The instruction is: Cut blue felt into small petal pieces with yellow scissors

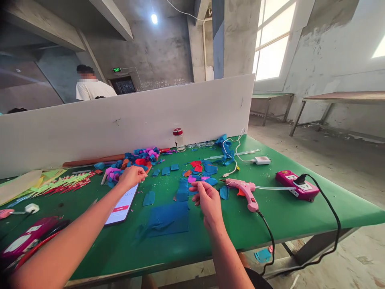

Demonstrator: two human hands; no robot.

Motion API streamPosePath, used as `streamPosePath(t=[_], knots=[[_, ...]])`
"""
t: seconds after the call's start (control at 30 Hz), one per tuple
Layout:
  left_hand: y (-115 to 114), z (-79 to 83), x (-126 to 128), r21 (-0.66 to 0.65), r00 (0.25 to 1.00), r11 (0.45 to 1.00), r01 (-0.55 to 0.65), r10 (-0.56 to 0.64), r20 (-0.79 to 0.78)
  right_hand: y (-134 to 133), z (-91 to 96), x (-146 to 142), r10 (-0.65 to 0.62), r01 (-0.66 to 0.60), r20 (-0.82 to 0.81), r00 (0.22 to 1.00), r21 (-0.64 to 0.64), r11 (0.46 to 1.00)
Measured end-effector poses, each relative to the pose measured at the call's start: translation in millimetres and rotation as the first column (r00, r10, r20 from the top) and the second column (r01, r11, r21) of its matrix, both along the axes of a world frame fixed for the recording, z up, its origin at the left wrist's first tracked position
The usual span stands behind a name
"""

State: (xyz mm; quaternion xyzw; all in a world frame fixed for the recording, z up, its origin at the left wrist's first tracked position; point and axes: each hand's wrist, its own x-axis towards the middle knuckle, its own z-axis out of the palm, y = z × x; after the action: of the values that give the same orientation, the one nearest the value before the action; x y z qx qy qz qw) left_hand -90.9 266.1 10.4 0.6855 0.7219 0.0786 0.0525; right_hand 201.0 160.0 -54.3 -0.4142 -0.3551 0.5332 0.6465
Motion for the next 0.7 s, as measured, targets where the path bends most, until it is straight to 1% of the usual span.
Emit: streamPosePath(t=[0.2, 0.3, 0.37, 0.43, 0.53, 0.7], knots=[[8, -15.6, 6, -0.041, 0.997, 0.998, 0.057, -0.059, -0.051, -1, 1.2, 2, 0.016, -0.016, -0.021, 1.0, -0.002, 1.0], [13, -19.0, 13, -0.041, 0.993, 0.996, 0.083, -0.086, -0.08, -1, 0.3, 3, 0.023, -0.023, -0.023, 0.999, 0.002, 1.0], [20, -19.3, 21, -0.028, 0.991, 0.994, 0.102, -0.104, -0.089, -1, 0.1, 4, 0.023, -0.023, -0.024, 0.999, -0.004, 1.0], [32, -19.5, 31, -0.016, 0.988, 0.991, 0.13, -0.131, -0.087, -1, 0.8, 4, 0.02, -0.02, -0.028, 0.999, -0.015, 1.0], [57, -22.4, 52, -0.004, 0.981, 0.984, 0.179, -0.178, -0.079, -1, 3.4, 5, 0.025, -0.026, -0.045, 0.999, -0.022, 0.999], [97, -34.6, 83, -0.008, 0.972, 0.976, 0.218, -0.218, -0.086, 0, 6.9, 8, 0.027, -0.028, -0.068, 0.997, -0.018, 0.999]])
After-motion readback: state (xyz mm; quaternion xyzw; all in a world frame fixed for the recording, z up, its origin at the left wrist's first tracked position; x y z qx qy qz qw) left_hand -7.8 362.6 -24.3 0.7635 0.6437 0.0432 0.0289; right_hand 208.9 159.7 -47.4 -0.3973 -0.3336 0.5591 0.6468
